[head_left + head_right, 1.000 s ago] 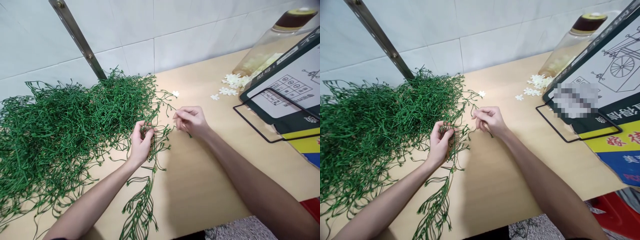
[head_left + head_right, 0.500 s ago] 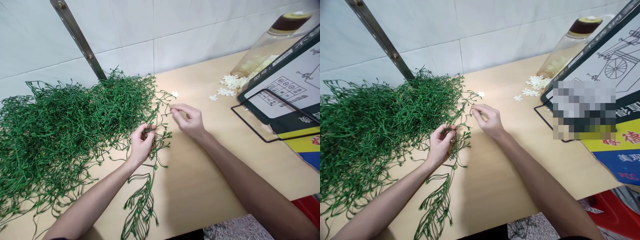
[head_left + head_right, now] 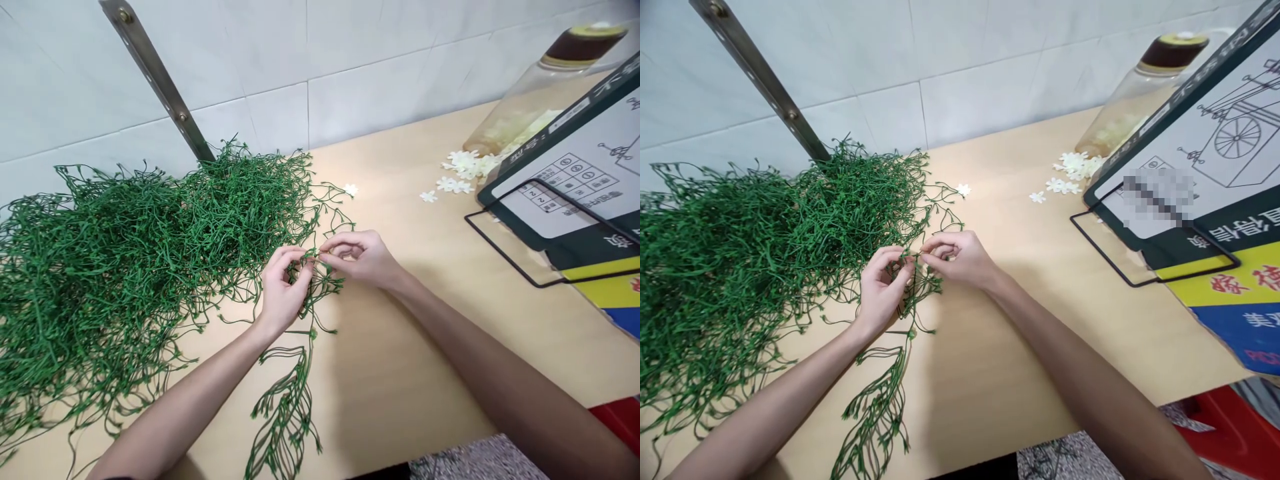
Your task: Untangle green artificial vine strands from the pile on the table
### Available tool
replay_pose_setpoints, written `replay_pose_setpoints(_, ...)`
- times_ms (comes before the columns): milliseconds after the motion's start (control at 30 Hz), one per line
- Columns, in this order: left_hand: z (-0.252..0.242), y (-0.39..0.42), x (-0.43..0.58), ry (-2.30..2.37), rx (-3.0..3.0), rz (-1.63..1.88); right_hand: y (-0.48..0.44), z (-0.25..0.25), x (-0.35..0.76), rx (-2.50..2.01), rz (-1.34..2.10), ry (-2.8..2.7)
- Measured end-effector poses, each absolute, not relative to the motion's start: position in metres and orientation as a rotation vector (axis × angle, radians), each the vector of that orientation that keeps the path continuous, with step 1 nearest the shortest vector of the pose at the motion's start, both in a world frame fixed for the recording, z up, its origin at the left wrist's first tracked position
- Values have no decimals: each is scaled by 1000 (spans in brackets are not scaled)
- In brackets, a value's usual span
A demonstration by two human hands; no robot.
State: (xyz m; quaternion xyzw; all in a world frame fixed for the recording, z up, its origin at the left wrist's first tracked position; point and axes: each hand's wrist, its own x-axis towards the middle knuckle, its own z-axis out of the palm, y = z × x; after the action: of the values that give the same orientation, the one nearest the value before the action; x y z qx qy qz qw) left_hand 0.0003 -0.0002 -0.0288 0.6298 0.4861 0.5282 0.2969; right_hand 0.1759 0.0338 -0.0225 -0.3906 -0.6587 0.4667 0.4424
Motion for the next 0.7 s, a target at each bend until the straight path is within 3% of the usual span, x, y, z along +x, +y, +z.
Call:
replay_pose_setpoints(400,-22,-6,1,1073,1410,1375,37,-26,177,-793,867,-1805)
replay_pose_setpoints(700,-18,-6,5,1267,1500,1190,35,-23,174,-684,584,-1922)
